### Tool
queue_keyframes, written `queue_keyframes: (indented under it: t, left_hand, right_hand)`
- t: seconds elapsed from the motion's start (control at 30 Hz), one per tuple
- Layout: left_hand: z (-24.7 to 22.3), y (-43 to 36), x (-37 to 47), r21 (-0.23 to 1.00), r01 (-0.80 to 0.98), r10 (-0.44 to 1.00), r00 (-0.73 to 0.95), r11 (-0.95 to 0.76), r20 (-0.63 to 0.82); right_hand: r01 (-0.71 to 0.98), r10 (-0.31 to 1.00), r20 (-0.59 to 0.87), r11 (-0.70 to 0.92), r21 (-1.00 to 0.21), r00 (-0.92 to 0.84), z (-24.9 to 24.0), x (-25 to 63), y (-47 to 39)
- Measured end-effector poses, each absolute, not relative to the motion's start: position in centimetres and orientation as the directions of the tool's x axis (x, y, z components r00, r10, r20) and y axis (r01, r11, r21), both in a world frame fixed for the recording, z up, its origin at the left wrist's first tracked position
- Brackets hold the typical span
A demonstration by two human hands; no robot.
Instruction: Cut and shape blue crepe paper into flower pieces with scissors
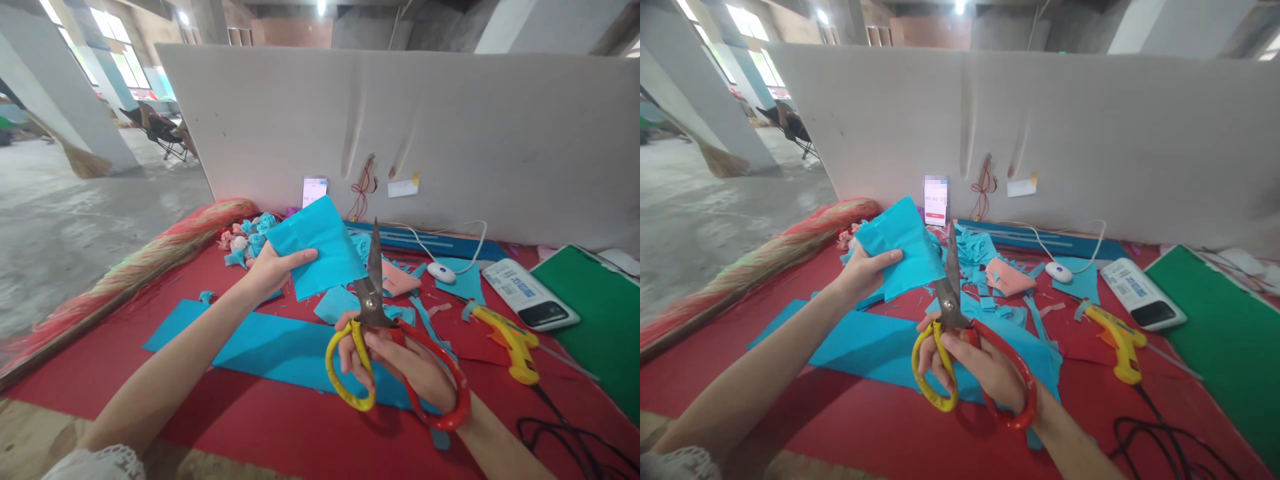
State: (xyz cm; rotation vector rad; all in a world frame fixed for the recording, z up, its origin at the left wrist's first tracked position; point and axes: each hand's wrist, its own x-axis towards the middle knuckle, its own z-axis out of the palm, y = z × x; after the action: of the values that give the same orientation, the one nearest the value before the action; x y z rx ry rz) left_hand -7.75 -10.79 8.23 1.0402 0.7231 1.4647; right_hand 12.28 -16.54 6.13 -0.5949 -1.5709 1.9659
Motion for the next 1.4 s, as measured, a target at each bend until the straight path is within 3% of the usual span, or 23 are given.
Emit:
queue_keyframes:
  t: [0.3,0.63,1.07,1.4]
  left_hand:
    - [8.0,-10.8,-8.1,0.905,-0.375,0.964,0.089,-0.202,0.252]
    - [7.8,-10.8,-8.7,0.922,-0.337,0.957,0.147,-0.191,0.252]
    - [7.4,-10.6,-9.0,0.938,-0.272,0.948,0.173,-0.215,0.267]
    - [7.6,-10.8,-9.5,0.969,-0.196,0.94,0.274,-0.152,0.203]
  right_hand:
    - [-0.163,0.684,-0.018,-0.2,-0.966,-0.73,5.7,11.5,-17.0]
    - [-0.277,0.623,0.084,-0.219,-0.936,-0.777,5.2,11.4,-17.0]
    - [-0.237,0.716,0.013,-0.213,-0.948,-0.698,5.4,11.0,-17.8]
    - [-0.279,0.68,0.059,-0.218,-0.935,-0.731,5.5,11.0,-17.6]
